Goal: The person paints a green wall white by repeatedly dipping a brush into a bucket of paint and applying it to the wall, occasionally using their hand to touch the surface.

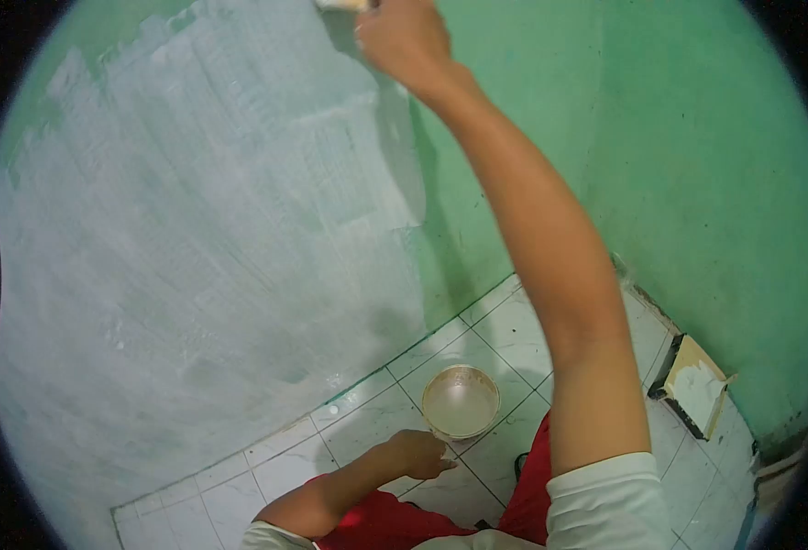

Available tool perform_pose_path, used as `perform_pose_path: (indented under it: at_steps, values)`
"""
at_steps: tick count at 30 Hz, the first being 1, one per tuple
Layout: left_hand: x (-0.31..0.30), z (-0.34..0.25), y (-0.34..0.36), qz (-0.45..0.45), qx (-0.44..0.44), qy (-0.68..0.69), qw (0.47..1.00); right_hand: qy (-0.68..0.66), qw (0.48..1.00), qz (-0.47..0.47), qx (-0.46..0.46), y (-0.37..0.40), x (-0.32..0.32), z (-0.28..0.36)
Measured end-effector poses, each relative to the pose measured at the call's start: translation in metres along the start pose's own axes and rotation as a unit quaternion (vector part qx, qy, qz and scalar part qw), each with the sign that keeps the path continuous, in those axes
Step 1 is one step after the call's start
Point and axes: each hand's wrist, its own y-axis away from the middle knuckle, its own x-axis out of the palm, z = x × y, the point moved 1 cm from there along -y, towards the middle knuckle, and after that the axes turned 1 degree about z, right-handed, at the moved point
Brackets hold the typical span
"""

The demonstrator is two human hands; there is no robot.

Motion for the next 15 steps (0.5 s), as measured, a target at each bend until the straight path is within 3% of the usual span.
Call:
perform_pose_path:
  at_steps: [2, 8, 10, 14, 15]
  values:
    - [-0.003, 0.003, -0.001, 0.006, -0.014, 0.001, 1.000, -0.024, 0.997, -0.010, -0.068, 0.003, 0.036, -0.035]
    - [-0.002, 0.005, -0.005, 0.007, -0.024, 0.008, 1.000, 0.008, 0.994, 0.083, -0.076, 0.147, 0.064, -0.109]
    - [0.000, 0.007, -0.010, 0.006, -0.019, -0.001, 1.000, 0.023, 0.990, 0.129, -0.056, 0.200, 0.060, -0.128]
    - [0.004, 0.003, -0.016, 0.004, -0.013, 0.000, 1.000, 0.083, 0.941, 0.329, 0.021, 0.273, 0.032, -0.161]
    - [0.003, 0.001, -0.017, 0.002, -0.013, -0.002, 1.000, 0.084, 0.940, 0.330, 0.019, 0.284, 0.019, -0.166]
